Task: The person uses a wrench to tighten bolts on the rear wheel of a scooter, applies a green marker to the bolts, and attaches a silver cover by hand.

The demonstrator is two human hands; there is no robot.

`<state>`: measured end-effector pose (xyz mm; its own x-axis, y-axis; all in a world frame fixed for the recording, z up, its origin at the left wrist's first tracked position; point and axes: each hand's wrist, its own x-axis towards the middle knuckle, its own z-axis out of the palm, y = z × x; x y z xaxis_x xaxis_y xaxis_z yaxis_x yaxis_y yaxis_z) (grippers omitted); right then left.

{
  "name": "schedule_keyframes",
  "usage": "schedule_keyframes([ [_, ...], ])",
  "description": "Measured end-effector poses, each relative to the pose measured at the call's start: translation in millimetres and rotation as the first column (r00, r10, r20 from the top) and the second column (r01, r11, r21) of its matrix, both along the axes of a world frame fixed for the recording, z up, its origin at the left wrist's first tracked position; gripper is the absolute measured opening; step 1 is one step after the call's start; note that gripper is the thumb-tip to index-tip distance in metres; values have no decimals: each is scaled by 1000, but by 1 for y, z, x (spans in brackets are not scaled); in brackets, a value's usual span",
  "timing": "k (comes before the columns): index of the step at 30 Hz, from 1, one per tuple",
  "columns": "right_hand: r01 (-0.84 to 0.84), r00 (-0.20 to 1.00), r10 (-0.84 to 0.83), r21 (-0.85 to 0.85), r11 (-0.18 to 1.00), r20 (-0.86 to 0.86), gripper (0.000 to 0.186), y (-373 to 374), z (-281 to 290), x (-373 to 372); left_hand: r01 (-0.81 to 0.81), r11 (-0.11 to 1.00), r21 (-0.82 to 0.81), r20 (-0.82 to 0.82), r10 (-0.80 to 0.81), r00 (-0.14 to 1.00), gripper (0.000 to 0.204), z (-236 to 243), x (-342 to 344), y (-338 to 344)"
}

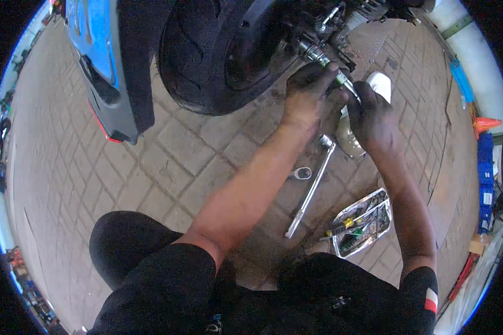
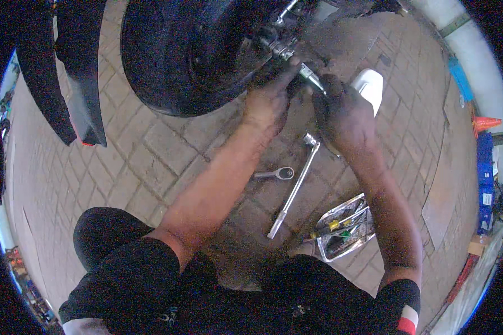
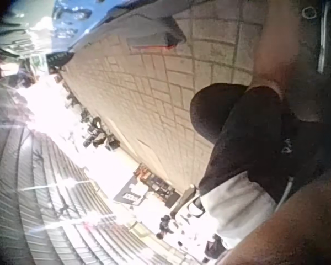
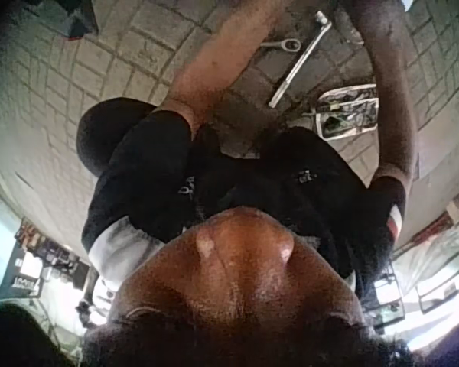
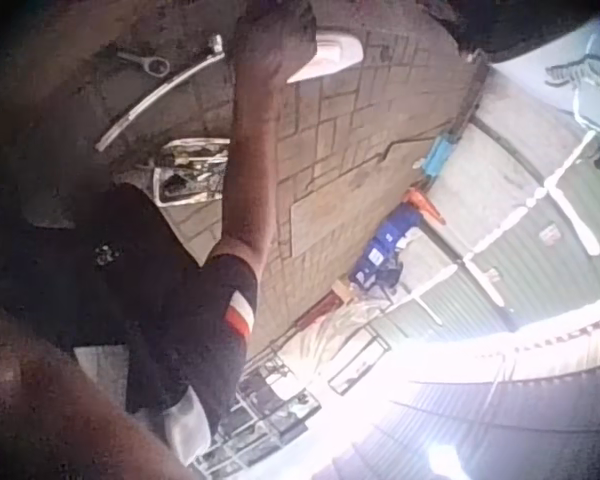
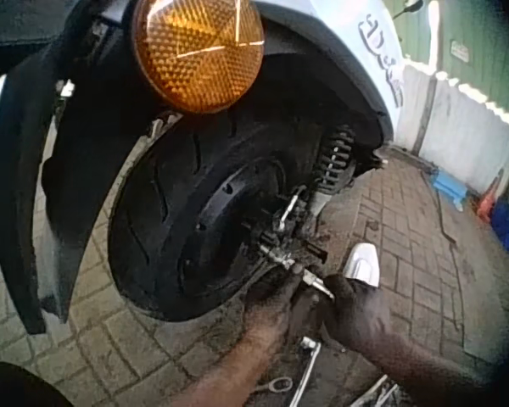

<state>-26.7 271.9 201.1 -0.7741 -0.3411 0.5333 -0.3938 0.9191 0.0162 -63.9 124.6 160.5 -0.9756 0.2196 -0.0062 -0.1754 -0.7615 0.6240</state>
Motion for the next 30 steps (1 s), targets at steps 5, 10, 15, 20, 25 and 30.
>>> schedule_keyframes([
  [5,803,315,765,-587,101,562,21,19,20,-12,-2,995,104,-26,4,1000,18,0,-3,1],
  [10,215,860,28,-413,885,509,25,-31,19,8,-63,992,108,-60,69,996,23,-7,-7,-2],
  [15,-11,812,247,-410,912,528,23,6,7,-14,-51,996,-71,-52,47,998,20,4,-1,-3],
  [20,345,754,121,-546,763,646,25,-9,23,-6,54,968,244,-133,-22,991,23,2,-5,-4],
  [25,138,984,-146,74,988,106,29,-25,20,8,-93,996,-9,60,93,994,20,12,3,-3],
  [30,116,841,-39,-110,987,540,30,10,13,-26,24,971,237,-139,10,990,30,-2,-15,-4],
])
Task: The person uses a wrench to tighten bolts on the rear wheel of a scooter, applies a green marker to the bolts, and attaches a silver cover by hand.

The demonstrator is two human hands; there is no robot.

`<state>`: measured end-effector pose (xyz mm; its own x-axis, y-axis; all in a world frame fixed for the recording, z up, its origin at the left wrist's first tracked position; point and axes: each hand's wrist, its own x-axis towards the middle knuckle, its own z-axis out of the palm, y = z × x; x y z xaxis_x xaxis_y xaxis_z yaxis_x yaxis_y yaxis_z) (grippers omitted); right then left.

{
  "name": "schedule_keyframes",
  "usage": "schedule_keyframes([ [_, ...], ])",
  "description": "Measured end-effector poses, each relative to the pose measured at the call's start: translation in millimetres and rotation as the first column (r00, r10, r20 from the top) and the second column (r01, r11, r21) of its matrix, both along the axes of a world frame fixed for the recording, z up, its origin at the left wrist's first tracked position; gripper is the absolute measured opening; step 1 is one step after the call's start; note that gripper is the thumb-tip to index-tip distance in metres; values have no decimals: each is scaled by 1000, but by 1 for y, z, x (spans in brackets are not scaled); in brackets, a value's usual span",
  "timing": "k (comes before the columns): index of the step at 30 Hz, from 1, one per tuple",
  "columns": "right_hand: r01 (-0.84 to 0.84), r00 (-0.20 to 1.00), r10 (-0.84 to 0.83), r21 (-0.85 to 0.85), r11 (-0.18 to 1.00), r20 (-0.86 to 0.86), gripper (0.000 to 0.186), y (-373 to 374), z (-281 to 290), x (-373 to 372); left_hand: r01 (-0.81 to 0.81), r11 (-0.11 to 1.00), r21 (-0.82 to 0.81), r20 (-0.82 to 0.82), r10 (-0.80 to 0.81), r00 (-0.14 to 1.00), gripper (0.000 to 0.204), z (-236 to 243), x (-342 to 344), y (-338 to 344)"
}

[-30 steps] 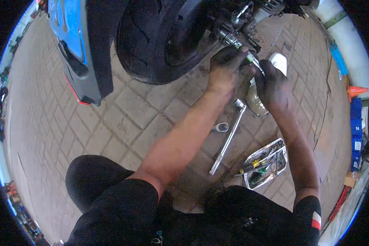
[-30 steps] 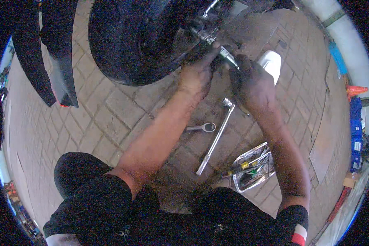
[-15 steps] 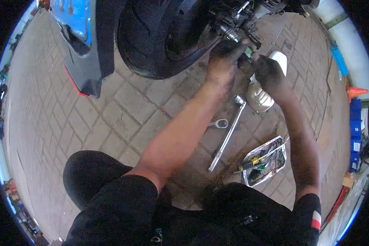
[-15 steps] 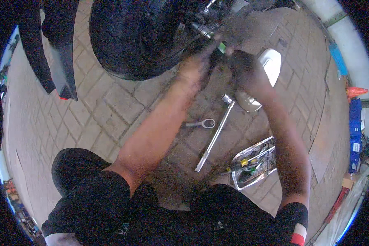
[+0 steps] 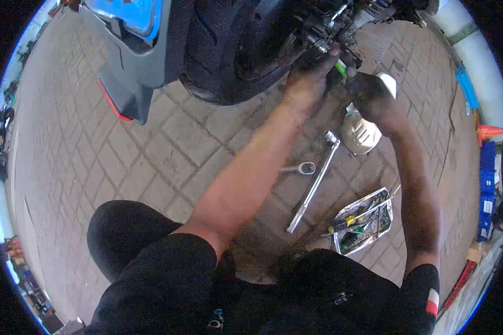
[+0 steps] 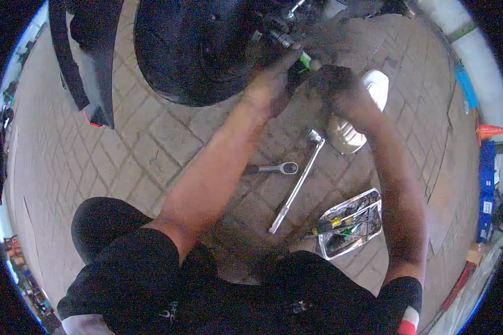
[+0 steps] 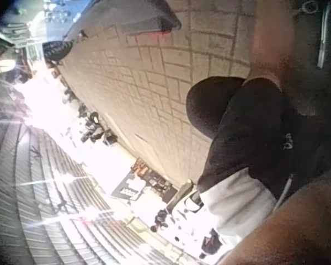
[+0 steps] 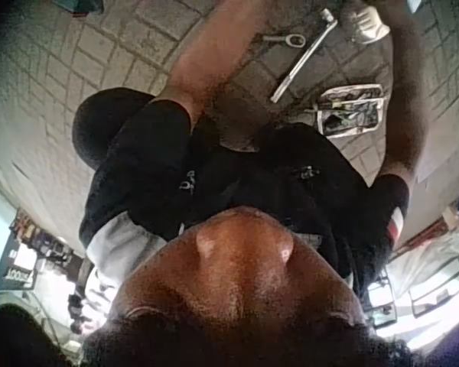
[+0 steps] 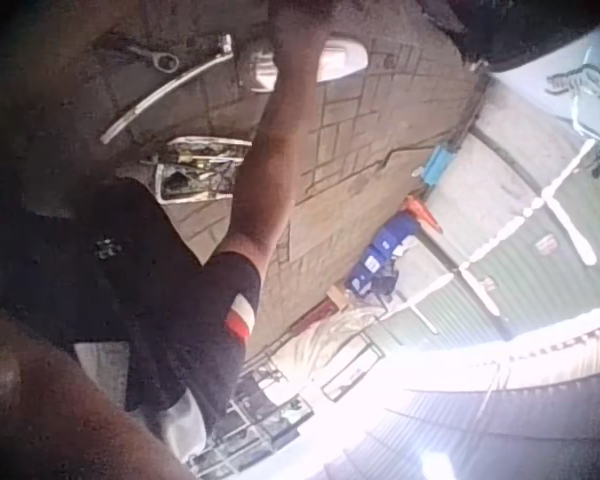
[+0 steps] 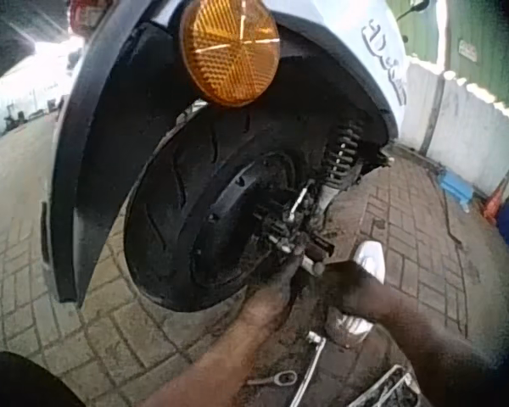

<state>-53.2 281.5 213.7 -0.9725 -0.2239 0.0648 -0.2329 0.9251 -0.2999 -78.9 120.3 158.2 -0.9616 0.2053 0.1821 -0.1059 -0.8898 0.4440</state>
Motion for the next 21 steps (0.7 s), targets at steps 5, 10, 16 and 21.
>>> schedule_keyframes([
  [5,-77,982,128,-327,942,138,31,2,5,5,-158,962,-222,-21,158,987,36,-4,-9,-1],
  [10,132,871,53,336,933,-488,37,-49,1,30,-215,914,-345,105,265,958,40,20,8,-4],
  [16,-177,971,191,-107,978,142,37,-3,18,-15,-56,996,-66,24,58,998,38,-1,-6,-8],
  [21,-374,807,395,138,917,-439,35,13,-7,-7,-227,914,-336,-9,238,971,31,7,-3,6],
])
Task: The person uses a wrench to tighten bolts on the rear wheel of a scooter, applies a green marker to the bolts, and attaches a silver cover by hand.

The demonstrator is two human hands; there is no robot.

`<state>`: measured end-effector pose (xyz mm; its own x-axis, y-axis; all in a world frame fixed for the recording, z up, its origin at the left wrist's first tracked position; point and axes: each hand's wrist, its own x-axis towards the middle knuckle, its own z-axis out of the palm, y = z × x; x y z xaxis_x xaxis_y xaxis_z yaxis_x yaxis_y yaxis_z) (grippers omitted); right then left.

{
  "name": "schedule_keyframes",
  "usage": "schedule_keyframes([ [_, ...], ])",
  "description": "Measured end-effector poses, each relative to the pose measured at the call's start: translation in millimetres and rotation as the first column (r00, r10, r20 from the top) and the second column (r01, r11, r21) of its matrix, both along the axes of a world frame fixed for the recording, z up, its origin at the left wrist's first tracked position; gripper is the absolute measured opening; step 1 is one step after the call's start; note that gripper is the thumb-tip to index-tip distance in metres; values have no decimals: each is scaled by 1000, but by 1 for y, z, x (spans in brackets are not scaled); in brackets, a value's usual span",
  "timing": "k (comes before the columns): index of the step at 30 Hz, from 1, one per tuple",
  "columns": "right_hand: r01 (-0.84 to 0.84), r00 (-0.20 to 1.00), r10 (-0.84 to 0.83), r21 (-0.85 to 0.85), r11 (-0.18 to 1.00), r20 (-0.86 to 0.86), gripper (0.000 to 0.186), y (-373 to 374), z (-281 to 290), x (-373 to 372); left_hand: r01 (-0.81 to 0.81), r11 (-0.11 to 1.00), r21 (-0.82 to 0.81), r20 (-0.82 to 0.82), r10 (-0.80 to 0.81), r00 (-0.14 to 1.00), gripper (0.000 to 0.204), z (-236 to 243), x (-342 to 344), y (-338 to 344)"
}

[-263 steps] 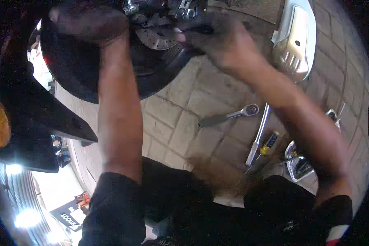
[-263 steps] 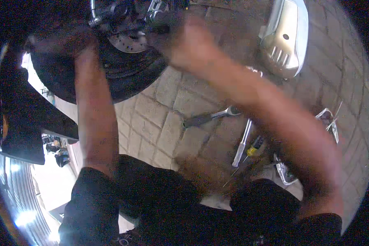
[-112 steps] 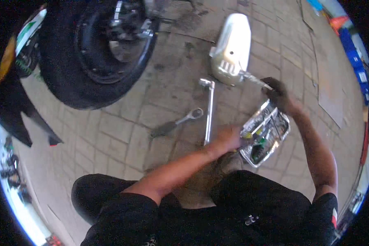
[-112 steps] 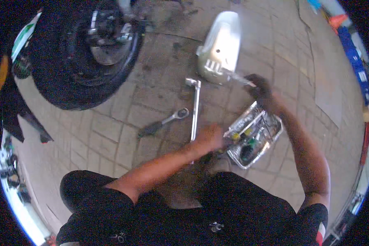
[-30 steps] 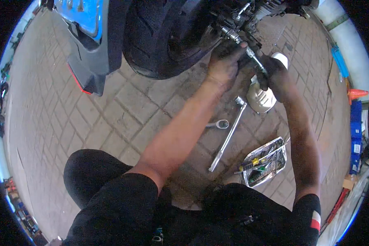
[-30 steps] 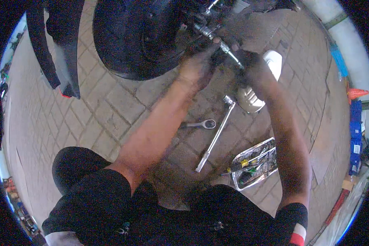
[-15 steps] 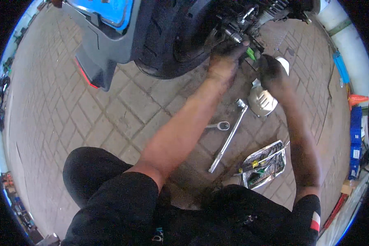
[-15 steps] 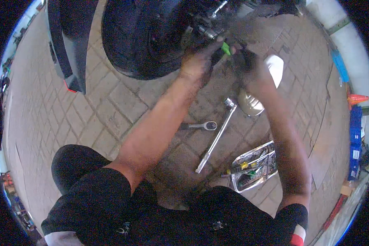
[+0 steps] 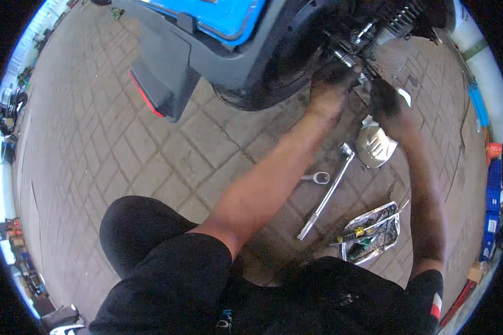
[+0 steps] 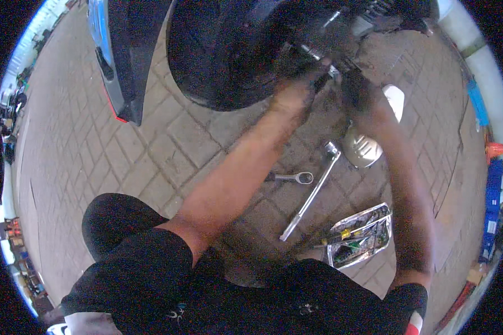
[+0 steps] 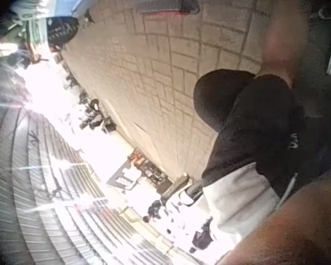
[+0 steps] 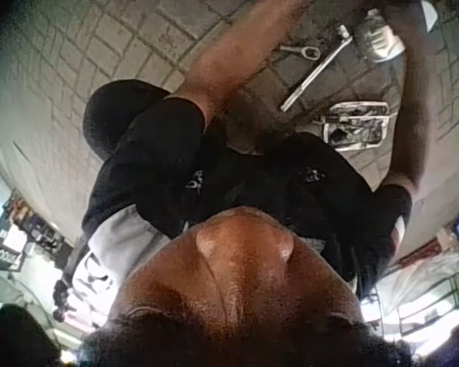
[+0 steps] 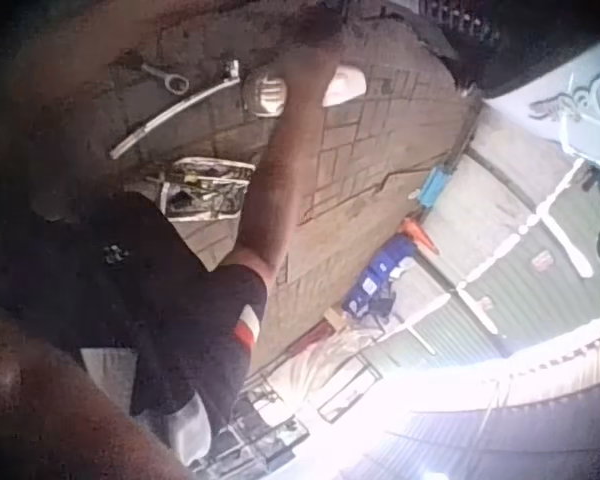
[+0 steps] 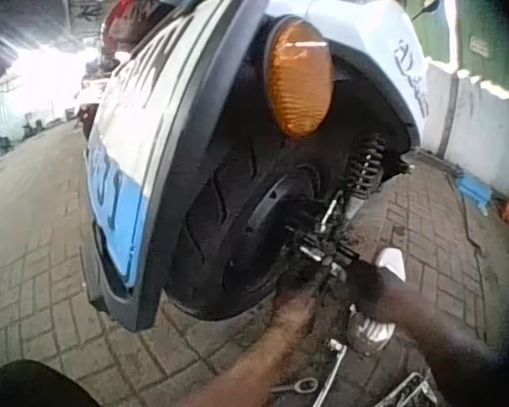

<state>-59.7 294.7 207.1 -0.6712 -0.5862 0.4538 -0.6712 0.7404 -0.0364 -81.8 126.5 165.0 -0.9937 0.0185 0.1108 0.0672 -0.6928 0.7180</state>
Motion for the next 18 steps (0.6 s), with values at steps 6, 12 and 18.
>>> schedule_keyframes([
  [6,439,871,-491,426,791,15,30,-44,4,9,-94,947,-307,53,116,992,26,7,3,-17],
  [12,339,397,233,-378,862,888,27,6,16,-28,-32,999,5,-70,32,997,28,-5,-2,-12],
  [18,462,881,-470,130,877,46,37,-80,23,38,-212,853,-477,-181,141,973,28,-22,-9,-26],
])
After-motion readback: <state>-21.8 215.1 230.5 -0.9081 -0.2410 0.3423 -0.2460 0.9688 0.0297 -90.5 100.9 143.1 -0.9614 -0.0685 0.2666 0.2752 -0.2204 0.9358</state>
